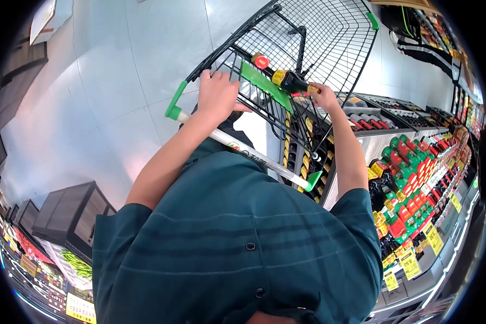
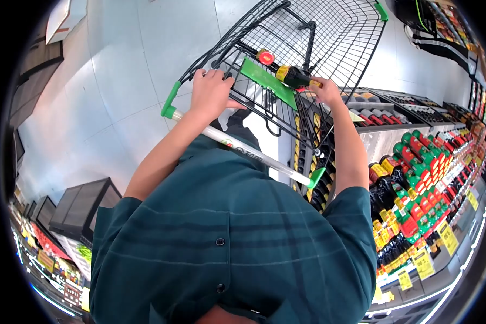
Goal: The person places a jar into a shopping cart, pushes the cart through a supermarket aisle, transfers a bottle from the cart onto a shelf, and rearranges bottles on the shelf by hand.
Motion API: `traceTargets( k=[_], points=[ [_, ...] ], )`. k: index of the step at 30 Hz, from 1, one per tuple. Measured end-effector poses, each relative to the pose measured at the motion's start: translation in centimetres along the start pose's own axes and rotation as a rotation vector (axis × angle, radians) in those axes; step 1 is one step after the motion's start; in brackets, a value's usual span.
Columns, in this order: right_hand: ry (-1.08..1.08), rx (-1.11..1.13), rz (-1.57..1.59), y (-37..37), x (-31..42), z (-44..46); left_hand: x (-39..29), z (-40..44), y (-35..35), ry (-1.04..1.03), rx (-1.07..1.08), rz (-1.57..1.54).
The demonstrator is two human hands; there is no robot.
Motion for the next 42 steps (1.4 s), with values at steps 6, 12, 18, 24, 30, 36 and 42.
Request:
traceTargets(
  k=[6, 12, 18, 24, 30, 36, 42],
  points=[
    [-0.037, -0.016, 0.046, 0.2, 0.1, -0.3, -0.1, 0.0, -0.5, 0.016, 0.019, -0.003],
    [-0.044, -0.041, -0.022, -0.4, -1.1, 0.1, -0.2, 0.1, -0.4, 0.030, 0.065, 0.000],
    [0.131, -0.242, -0.258, -2.3, 2.9, -2.1, -0.6, 0.9, 1.6, -0.013, 0.045, 0.042],
    [-0.067, -0.351, -0.131, -3.1, 5.5, -5.3, -2.6, 2.1, 4.2, -0.046, 0.108, 0.217],
    [-0.062, -0.453, -0.013, -5.1, 4.5, -7.0, -2.1, 2.5, 2.1, -0.093, 0.076, 0.276],
    [-0.051, -0.554, 0.058, -7.1, 3.4, -8.8, -1.3, 2.8, 1.0, -0.119, 0.114, 0.295],
    [-0.093, -0.597, 0.033, -8.9, 4.2, -9.0, 0.5, 2.5, 0.3, -0.149, 0.116, 0.381]
  ],
)
Point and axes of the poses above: each hand's wrist, its own z-axis towards the middle knuckle, its own y-axis out of the back of the hand, x = y × z, the point moved 8 cm from there along z, towards the middle knuckle, and after that the axes turned 7 degrees about z, right-handed, at the moved point
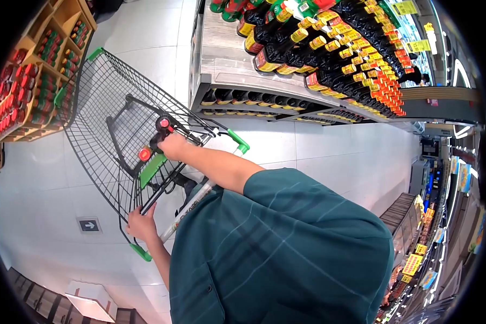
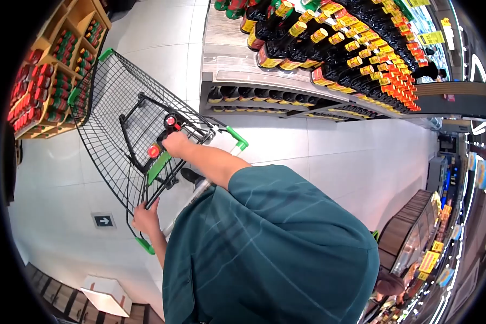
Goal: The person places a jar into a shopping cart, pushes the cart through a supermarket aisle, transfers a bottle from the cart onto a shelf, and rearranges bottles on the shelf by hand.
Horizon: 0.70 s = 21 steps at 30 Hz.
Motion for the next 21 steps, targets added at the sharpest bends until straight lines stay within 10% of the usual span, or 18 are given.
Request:
traceTargets(
  k=[21],
  points=[
    [-0.049, 0.037, 0.005, -3.7, -0.5, -1.9, 1.6, -2.2, -1.5, -0.011, 0.005, 0.018]
  ],
)
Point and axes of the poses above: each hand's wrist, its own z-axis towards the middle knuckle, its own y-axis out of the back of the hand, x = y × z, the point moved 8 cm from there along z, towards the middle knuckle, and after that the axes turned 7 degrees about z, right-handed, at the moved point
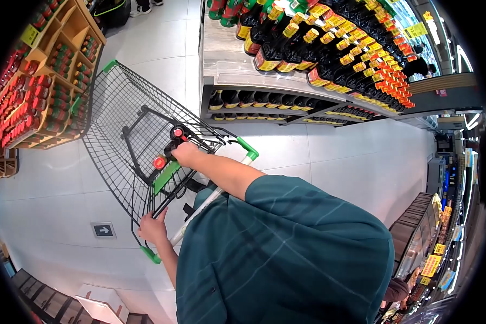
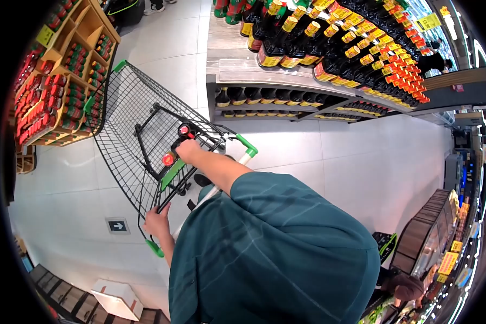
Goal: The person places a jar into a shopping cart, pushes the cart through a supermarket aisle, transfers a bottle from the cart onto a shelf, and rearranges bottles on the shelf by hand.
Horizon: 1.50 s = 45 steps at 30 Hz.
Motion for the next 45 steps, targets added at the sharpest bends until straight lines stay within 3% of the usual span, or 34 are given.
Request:
traceTargets(
  k=[13, 18, 29, 34, 41, 45],
  points=[
    [-0.031, 0.026, -0.035, 0.2, 0.2, -0.5, 0.1, 0.0, -0.3, -0.011, -0.005, -0.029],
    [-0.029, -0.059, -0.011, -0.1, 0.2, -0.3, 0.3, -0.1, -0.6, -0.034, -0.076, -0.026],
    [-0.087, -0.138, -0.001, -0.8, 1.2, -1.5, 0.8, -0.8, -1.0, -0.073, -0.037, -0.017],
    [-0.082, -0.167, -0.042, -2.4, 0.6, -1.4, 0.9, -2.1, -1.5, 0.006, -0.018, -0.024],
    [-0.044, -0.120, -0.073, -3.0, 0.5, -3.0, 1.3, -3.9, -2.6, 0.014, 0.116, 0.051],
    [-0.030, -0.077, -0.012, -4.7, 0.6, -3.6, 2.3, -5.6, -4.7, 0.013, -0.051, -0.162]
  ],
)
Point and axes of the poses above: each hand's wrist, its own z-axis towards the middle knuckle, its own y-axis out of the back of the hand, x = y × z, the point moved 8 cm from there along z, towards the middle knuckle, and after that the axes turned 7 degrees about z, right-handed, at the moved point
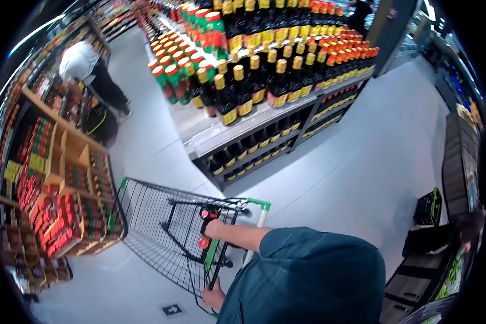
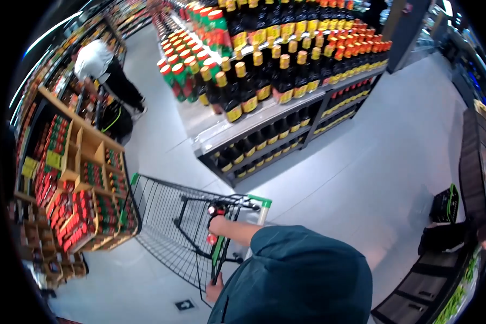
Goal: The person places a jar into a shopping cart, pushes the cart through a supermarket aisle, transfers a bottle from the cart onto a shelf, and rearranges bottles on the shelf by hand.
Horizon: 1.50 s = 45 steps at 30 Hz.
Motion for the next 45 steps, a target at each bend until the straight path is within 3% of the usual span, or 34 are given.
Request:
traceTargets(
  k=[7, 19, 22, 25, 45],
  points=[
    [-0.011, 0.095, -0.001, 0.3, 0.3, -6.0, -0.4, -5.9, -0.2, 0.027, 0.091, -0.045],
    [0.007, 0.070, 0.013, -5.0, -0.4, -11.8, -0.2, -15.6, -0.7, 0.090, 0.081, 0.024],
    [0.073, -0.038, -0.041, -6.2, -0.3, -12.3, 1.8, -15.2, -4.1, 0.115, 0.132, 0.018],
    [0.063, 0.029, -0.062, -6.2, 0.0, -13.4, 3.4, -14.5, -6.8, 0.074, 0.169, 0.030],
    [0.011, 0.001, -0.020, -3.6, 0.3, -19.3, 1.5, -15.2, -6.5, 0.064, 0.134, 0.069]
  ],
)
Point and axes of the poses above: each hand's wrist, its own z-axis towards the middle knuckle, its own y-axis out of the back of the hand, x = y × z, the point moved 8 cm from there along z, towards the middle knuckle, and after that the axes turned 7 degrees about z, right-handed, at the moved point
